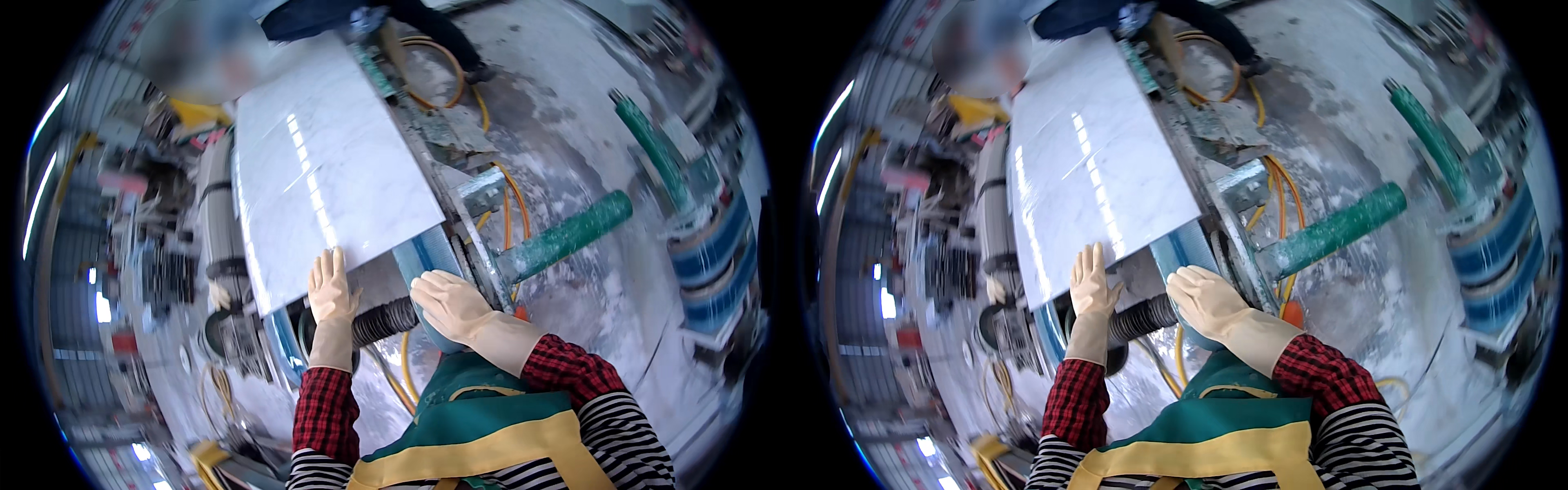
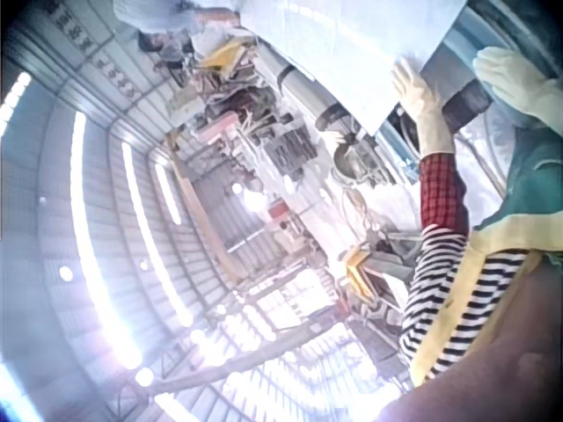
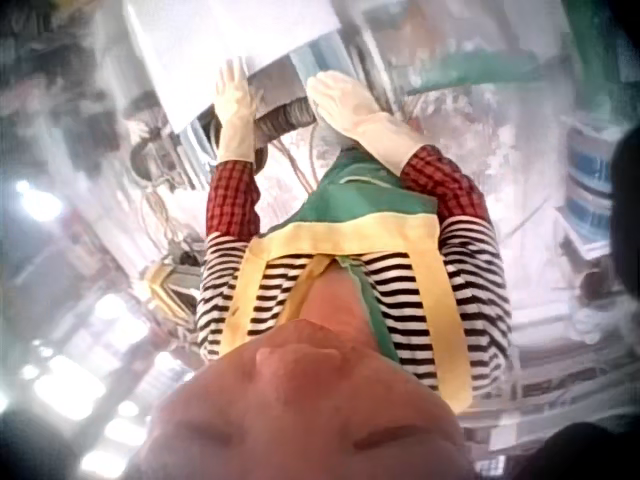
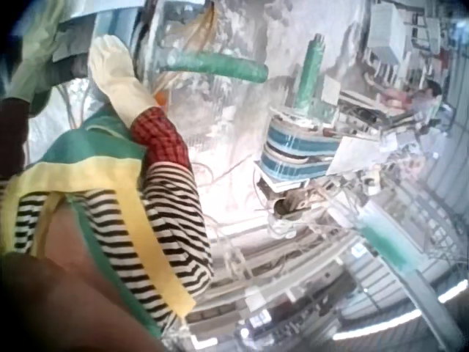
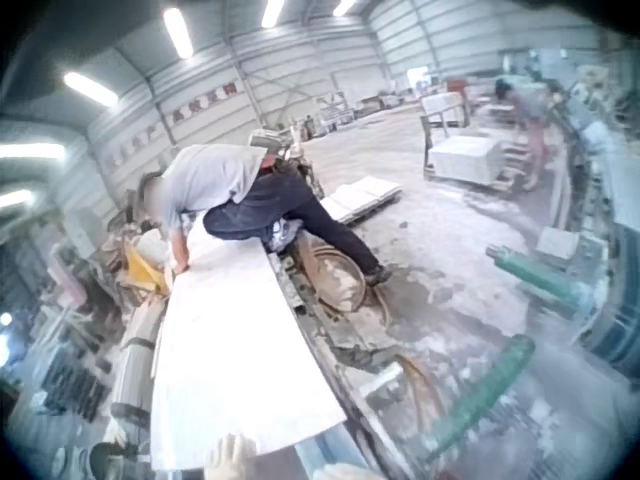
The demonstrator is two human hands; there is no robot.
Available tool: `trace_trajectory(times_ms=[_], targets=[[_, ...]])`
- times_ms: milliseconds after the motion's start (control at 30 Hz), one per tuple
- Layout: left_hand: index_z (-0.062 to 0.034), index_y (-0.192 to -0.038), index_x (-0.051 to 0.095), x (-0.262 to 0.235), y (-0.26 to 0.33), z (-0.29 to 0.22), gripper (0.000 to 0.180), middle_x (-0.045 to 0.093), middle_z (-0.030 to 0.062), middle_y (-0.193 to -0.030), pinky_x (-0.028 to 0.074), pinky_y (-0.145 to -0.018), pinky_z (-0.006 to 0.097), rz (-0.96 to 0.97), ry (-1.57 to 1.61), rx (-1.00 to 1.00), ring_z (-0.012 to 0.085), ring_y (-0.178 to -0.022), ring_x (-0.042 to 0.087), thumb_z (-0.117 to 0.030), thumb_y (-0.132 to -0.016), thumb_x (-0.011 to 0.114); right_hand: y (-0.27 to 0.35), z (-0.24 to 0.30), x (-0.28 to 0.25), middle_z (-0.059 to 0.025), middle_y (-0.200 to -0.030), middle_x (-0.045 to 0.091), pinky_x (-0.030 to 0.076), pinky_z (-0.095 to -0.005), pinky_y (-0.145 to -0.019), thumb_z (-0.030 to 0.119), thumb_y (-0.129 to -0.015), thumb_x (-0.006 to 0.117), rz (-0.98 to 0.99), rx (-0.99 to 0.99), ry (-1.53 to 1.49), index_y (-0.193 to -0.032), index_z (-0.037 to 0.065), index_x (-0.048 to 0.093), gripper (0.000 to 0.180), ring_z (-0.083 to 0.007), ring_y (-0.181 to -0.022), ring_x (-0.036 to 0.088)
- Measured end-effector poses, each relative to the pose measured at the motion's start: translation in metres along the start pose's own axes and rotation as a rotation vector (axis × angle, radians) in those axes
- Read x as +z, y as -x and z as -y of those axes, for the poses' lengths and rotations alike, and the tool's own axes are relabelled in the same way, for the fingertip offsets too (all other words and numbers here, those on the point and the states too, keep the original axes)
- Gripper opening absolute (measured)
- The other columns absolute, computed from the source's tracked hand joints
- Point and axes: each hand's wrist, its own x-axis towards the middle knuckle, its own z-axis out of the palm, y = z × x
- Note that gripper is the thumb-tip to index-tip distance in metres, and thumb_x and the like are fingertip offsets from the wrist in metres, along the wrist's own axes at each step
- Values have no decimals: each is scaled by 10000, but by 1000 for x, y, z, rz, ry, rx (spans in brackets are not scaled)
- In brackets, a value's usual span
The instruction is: The person feeds large rectangular stone tiles into a grinding machine using both hands. They guide the tiles through the rollers and retrieve them from the other side, repeating this process for multiple tiles in a continuous loop.
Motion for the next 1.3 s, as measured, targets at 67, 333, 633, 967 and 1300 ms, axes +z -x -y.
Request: trace_trajectory(times_ms=[67,333,633,967,1300], targets=[[-124,-1635,349,9,-22,0,1066,415,192,-1646,310,-1263,499,7,35,72,407,-1526,386,-278,-747,917,2,-4,6,-120,-1029,594,507,-406,-931,117,-884,611,-146,-70,91,-1042,11,629,191,-310,-988,601],[-115,-1634,311,35,-58,19,791,350,200,-1664,323,-1263,525,63,29,229,429,-1547,338,-12,-906,603,15,-7,7,-126,-1077,607,510,-384,-965,146,-912,610,-172,-83,95,-1114,-34,656,275,-302,-1019,606],[-72,-1632,385,-68,-95,81,798,462,258,-1624,262,-1284,339,172,207,420,312,-1546,406,184,-889,527,28,-9,14,-164,-1233,646,486,-408,-1072,125,-931,604,-113,-62,47,-1180,-62,654,315,-326,-1168,609],[-55,-1589,479,-92,-114,88,502,567,144,-1535,199,-1251,273,342,426,340,194,-1432,469,17,-1093,510,38,-15,23,-196,-1239,672,520,-447,-1074,147,-864,637,-228,-130,94,-1200,-79,658,406,-356,-1184,647],[-93,-1600,456,-106,-113,82,736,554,262,-1539,371,-1216,351,339,220,361,360,-1457,516,96,-899,580,47,-16,27,-211,-1339,648,438,-451,-1184,150,-981,569,-144,-47,-43,-1262,-73,669,372,-368,-1294,598]])
